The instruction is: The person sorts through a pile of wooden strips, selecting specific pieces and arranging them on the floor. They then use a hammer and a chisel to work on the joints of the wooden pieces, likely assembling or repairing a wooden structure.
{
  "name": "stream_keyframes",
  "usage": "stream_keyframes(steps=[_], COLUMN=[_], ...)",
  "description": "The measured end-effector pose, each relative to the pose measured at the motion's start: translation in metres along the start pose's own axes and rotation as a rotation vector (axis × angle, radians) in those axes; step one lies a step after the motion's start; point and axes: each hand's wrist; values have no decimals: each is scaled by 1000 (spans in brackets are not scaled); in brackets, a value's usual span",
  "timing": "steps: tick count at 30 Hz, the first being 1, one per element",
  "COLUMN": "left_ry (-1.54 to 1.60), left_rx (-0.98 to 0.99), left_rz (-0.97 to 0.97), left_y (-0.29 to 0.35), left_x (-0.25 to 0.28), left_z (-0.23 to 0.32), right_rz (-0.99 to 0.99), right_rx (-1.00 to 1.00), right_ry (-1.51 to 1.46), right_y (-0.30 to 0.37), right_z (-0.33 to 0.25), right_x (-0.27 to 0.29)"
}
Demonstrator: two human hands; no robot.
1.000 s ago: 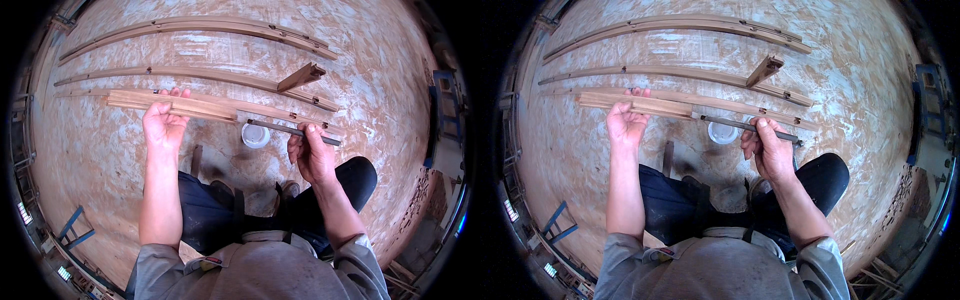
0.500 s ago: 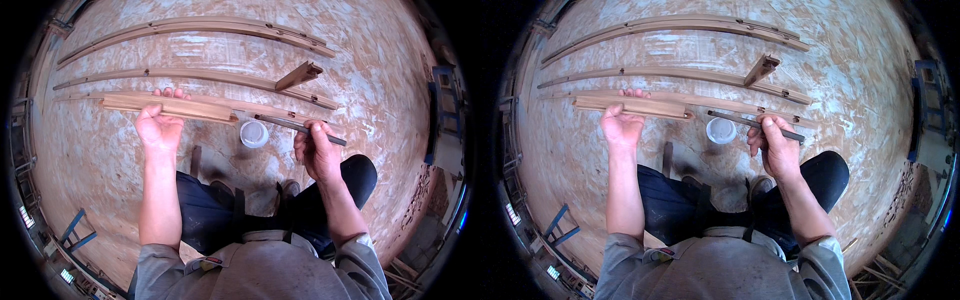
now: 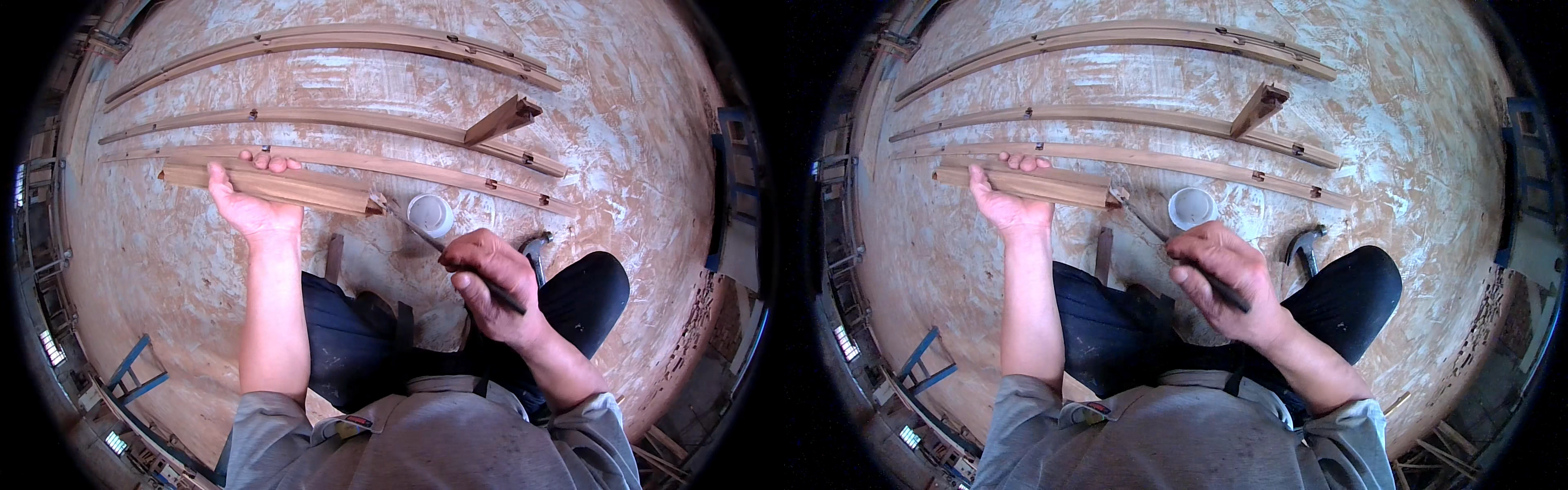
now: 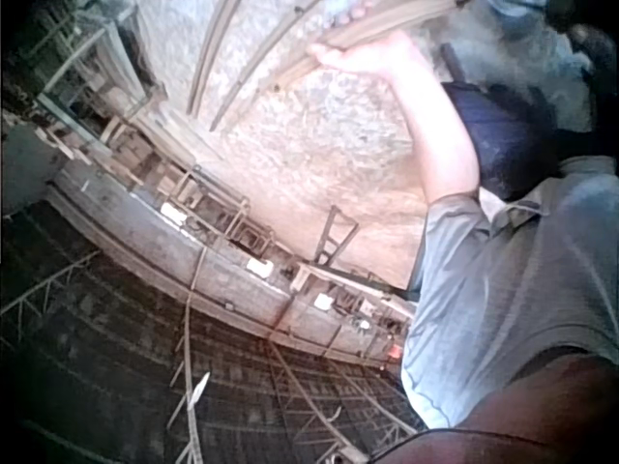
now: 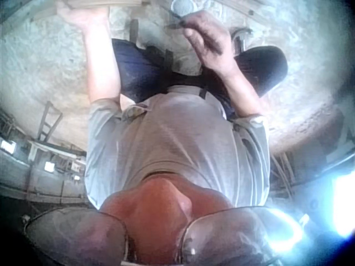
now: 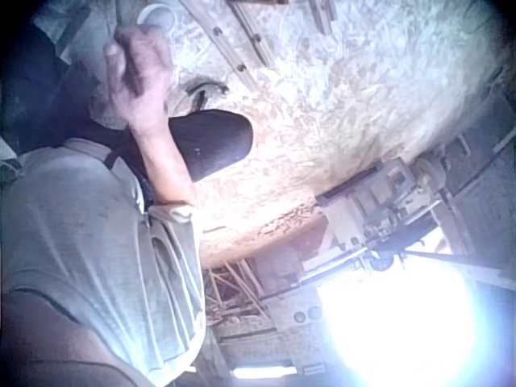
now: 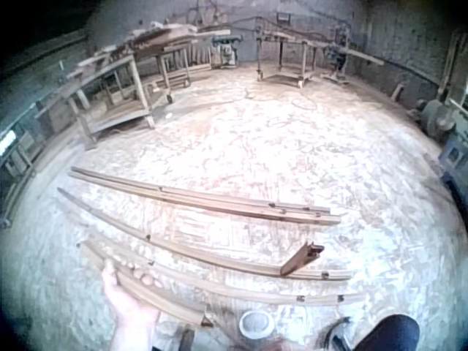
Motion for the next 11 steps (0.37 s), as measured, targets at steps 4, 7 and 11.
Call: stream_keyframes(steps=[4, 7, 11], left_ry=[-8, -38, -5], left_rx=[-47, -77, -25], left_rz=[4, 33, -58], left_y=[-1, 3, -2], left_x=[0, -6, 2], left_z=[0, 0, 3], right_rz=[-28, 4, 9], right_rx=[32, 30, 15], right_ry=[55, 23, 9], right_y=[2, 3, 1], right_z=[-8, -5, 5], right_x=[-2, 0, 0])
Point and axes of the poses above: each hand's wrist, its own y-axis away from the middle knuckle, its own x-axis out of the back of the hand, z = x × y, and after that the axes turned 3 degrees about z, right-handed
